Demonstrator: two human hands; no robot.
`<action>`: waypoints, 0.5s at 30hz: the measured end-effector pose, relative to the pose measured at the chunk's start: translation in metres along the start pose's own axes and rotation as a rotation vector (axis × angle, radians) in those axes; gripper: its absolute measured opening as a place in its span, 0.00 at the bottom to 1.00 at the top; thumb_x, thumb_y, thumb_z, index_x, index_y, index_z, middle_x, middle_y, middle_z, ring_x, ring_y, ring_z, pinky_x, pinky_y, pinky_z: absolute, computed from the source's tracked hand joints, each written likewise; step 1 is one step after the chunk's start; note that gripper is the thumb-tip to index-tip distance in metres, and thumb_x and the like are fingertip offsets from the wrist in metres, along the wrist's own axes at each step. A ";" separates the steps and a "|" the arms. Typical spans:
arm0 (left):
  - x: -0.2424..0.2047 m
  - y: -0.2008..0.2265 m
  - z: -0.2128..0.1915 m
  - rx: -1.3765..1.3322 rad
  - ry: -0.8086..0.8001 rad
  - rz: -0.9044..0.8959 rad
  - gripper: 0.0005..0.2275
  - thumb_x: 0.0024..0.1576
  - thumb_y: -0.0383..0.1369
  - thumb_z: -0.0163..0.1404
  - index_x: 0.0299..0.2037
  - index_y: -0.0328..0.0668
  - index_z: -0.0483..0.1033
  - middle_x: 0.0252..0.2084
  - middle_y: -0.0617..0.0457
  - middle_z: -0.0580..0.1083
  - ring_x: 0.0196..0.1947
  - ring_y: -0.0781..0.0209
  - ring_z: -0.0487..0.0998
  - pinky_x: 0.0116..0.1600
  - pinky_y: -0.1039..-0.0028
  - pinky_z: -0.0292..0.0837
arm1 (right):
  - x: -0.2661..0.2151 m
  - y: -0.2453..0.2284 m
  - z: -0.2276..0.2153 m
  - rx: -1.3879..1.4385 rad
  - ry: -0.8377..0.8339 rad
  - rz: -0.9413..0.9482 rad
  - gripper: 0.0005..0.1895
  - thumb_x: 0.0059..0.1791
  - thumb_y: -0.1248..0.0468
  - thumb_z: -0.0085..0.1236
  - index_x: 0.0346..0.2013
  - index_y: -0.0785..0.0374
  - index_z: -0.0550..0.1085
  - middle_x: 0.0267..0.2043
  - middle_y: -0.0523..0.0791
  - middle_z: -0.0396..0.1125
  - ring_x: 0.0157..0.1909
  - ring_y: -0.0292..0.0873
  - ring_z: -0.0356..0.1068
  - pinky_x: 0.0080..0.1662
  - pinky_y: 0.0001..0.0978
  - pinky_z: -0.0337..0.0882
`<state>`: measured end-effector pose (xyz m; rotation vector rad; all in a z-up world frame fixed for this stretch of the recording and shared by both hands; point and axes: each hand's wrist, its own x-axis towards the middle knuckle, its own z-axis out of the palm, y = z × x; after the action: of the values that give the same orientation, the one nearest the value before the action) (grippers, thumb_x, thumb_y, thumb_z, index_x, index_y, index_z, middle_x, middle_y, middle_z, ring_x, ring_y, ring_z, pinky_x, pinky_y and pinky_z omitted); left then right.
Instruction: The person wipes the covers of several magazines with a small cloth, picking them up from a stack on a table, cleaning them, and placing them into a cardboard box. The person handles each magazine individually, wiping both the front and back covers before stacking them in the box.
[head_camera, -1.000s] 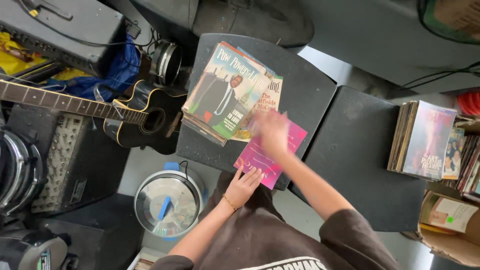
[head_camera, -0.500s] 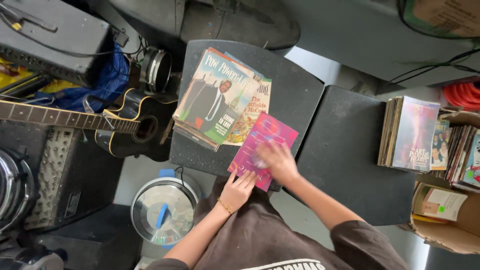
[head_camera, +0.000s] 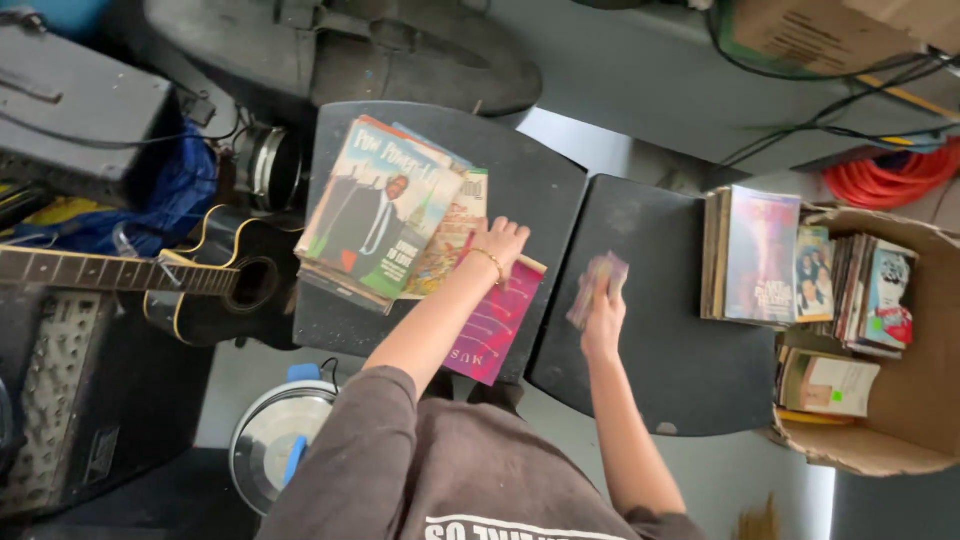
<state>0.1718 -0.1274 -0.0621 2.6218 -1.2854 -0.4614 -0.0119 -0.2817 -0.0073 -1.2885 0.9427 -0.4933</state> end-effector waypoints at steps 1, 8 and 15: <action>0.025 -0.013 0.050 0.071 -0.033 0.000 0.26 0.42 0.33 0.60 0.54 0.55 0.66 0.52 0.56 0.66 0.57 0.52 0.63 0.61 0.43 0.62 | -0.019 -0.008 -0.009 0.104 -0.007 0.079 0.22 0.57 0.52 0.53 0.63 0.56 0.72 0.59 0.47 0.72 0.55 0.46 0.74 0.59 0.40 0.72; -0.053 -0.017 -0.042 -0.354 0.001 -0.044 0.13 0.48 0.40 0.66 0.38 0.48 0.77 0.46 0.49 0.70 0.50 0.43 0.78 0.55 0.55 0.77 | -0.015 -0.026 -0.054 0.136 0.000 0.051 0.23 0.56 0.50 0.54 0.63 0.55 0.70 0.56 0.49 0.73 0.49 0.48 0.76 0.51 0.39 0.76; -0.209 0.045 -0.017 -0.938 0.455 -0.806 0.15 0.56 0.38 0.58 0.50 0.41 0.73 0.39 0.38 0.79 0.45 0.35 0.80 0.50 0.49 0.75 | -0.063 -0.092 0.048 -0.414 -0.234 -0.474 0.17 0.48 0.76 0.48 0.46 0.61 0.79 0.48 0.49 0.74 0.57 0.49 0.71 0.62 0.44 0.68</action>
<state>0.0245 0.0114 0.0082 2.0705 0.1835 -0.3872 0.0085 -0.2280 0.0995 -1.9199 0.5514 -0.5094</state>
